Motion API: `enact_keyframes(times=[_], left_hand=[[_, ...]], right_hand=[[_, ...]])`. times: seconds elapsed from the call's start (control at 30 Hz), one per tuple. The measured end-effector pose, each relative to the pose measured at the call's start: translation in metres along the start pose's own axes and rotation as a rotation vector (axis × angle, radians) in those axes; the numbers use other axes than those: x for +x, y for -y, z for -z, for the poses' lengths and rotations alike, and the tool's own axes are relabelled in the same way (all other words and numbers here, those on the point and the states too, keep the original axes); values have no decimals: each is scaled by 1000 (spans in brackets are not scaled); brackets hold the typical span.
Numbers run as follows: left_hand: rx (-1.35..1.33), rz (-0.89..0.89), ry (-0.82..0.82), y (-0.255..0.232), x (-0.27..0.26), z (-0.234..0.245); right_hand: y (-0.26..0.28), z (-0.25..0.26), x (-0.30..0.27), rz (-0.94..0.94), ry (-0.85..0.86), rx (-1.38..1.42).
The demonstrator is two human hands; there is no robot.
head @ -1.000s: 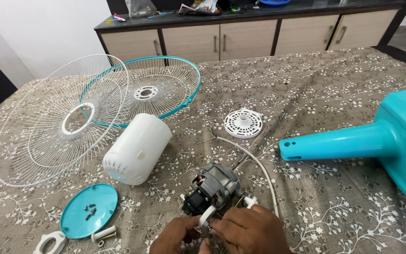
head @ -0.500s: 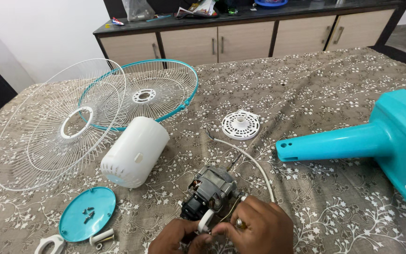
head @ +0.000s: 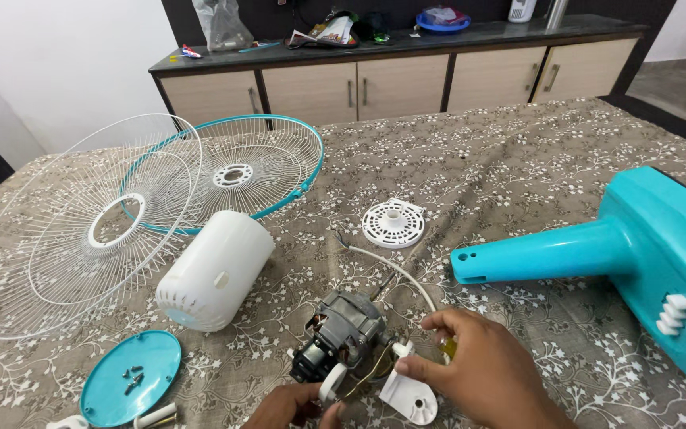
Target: The person assembles a table fan by securing the motor to the base with a screwdriver, inserting the motor into the white housing, and attaching the power cord. The fan cage and blades remain disassembled on the table.
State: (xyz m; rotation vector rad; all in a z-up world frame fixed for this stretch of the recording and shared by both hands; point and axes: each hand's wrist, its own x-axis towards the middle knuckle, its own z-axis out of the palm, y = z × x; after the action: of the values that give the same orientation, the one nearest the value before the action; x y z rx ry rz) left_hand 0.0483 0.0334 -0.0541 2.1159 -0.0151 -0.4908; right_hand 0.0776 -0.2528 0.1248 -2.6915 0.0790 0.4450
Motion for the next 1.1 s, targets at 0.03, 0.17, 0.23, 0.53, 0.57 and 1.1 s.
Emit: enact_keyframes(times=[0.03,0.17,0.23,0.53,0.57,1.1], left_hand=[[-27,20,28,-2,-2,0],[-28,37,26,-9,-1,3],[-20,35,2,-7,-3,0],[-238,94,-19,11,3,-6],[-338,110,-38,11,4,-7],[-105,86,-36,-13,-20,4]], right_hand=[[-2,2,-2,20,49,-6],[-9,-6,-2,173,147,-40],[-11,-14,-1,181,155,-25],[-11,-30,9,-5,295,361],[-13,-32,12,20,331,416],[-17,-36,15,55,325,367]])
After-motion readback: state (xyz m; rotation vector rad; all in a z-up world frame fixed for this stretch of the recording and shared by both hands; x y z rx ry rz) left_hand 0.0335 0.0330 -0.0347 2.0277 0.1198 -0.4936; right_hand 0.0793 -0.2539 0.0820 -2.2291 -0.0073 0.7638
